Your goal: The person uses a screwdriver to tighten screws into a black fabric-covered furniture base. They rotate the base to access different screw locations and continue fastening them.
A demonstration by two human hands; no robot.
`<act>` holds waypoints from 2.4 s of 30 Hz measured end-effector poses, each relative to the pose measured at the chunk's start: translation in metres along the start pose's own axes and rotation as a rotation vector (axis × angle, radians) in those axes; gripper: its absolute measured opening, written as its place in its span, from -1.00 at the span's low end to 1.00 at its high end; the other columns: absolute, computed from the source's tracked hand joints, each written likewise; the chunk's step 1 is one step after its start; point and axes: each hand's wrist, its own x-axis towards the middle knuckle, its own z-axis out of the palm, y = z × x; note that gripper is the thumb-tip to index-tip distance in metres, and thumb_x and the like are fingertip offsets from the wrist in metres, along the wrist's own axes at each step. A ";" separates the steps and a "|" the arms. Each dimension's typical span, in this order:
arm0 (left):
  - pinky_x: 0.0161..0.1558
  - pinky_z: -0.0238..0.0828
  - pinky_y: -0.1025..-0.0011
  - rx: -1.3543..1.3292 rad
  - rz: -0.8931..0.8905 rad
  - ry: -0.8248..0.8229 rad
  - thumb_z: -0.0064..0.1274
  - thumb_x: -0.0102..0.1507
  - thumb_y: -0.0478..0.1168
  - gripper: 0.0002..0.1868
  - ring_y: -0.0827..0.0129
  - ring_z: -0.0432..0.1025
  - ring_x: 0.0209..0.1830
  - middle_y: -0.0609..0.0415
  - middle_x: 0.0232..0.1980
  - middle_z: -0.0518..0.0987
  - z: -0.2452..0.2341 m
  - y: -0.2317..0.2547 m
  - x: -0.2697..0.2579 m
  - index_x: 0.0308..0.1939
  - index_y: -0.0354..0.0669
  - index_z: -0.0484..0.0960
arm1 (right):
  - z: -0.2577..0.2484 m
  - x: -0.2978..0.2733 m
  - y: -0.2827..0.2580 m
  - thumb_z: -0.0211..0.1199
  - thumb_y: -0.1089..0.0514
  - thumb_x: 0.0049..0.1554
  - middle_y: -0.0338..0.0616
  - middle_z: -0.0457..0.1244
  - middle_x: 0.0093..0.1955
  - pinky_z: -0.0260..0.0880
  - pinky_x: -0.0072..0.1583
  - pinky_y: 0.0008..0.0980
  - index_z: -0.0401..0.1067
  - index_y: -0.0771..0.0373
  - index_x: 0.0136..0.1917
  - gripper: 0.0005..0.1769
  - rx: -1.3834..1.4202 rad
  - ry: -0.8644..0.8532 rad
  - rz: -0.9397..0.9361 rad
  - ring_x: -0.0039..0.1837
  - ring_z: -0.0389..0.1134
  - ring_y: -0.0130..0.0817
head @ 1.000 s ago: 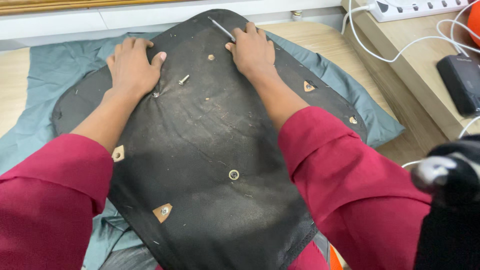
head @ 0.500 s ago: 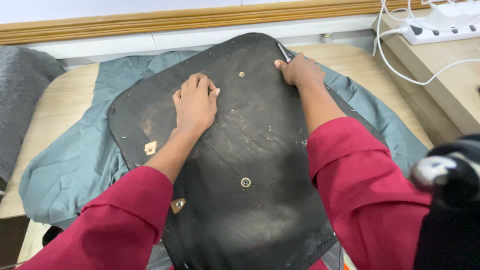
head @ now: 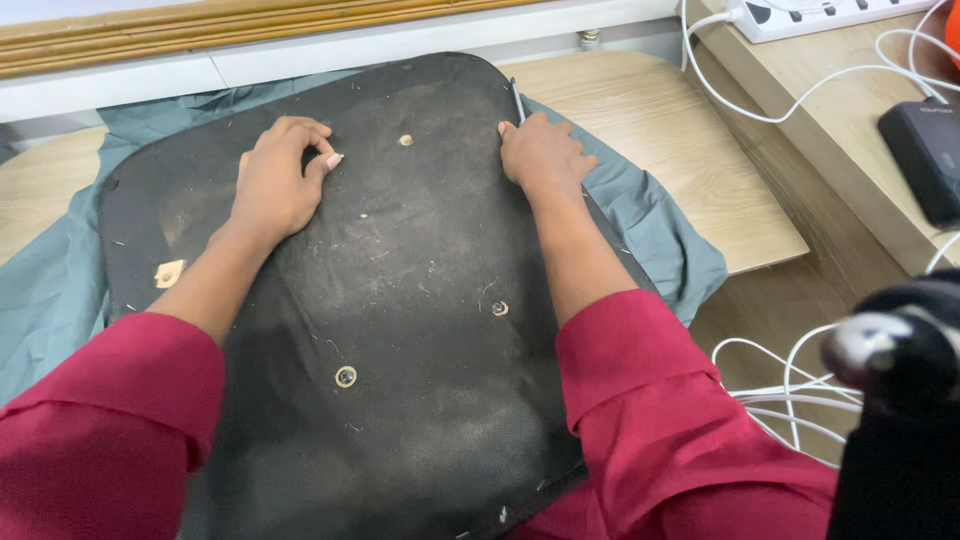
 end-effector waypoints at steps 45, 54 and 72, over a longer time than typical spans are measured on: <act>-0.09 0.47 0.59 -0.781 -0.225 0.070 0.28 0.26 -0.20 -0.54 0.53 0.57 -0.17 0.05 -0.20 0.68 0.060 0.043 0.064 0.12 -0.38 0.47 | 0.054 0.008 -0.038 0.34 0.18 0.16 -0.05 0.30 -0.07 0.38 0.02 -0.23 0.56 0.29 0.02 -0.82 0.684 0.215 -1.005 -0.06 0.38 -0.18; 0.04 0.37 0.33 -0.402 -0.153 0.081 0.42 0.13 -0.09 -0.50 0.23 0.40 -0.03 -0.05 0.05 0.58 0.074 0.051 0.065 0.04 -0.22 0.61 | 0.053 0.015 -0.037 0.22 0.24 0.22 -0.11 0.38 -0.10 0.44 0.01 -0.32 0.50 0.22 0.19 -0.74 0.839 0.332 -0.835 -0.06 0.45 -0.23; 0.19 0.30 0.15 -0.087 -0.175 0.201 0.17 0.17 -0.25 -0.89 0.03 0.38 0.11 0.07 0.01 0.63 0.056 0.014 0.045 -0.24 -0.07 0.73 | 0.055 0.004 -0.071 0.39 0.09 0.06 -0.17 0.40 -0.05 0.38 0.06 -0.20 0.58 0.19 -0.08 -0.82 0.518 0.223 -0.818 0.01 0.43 -0.17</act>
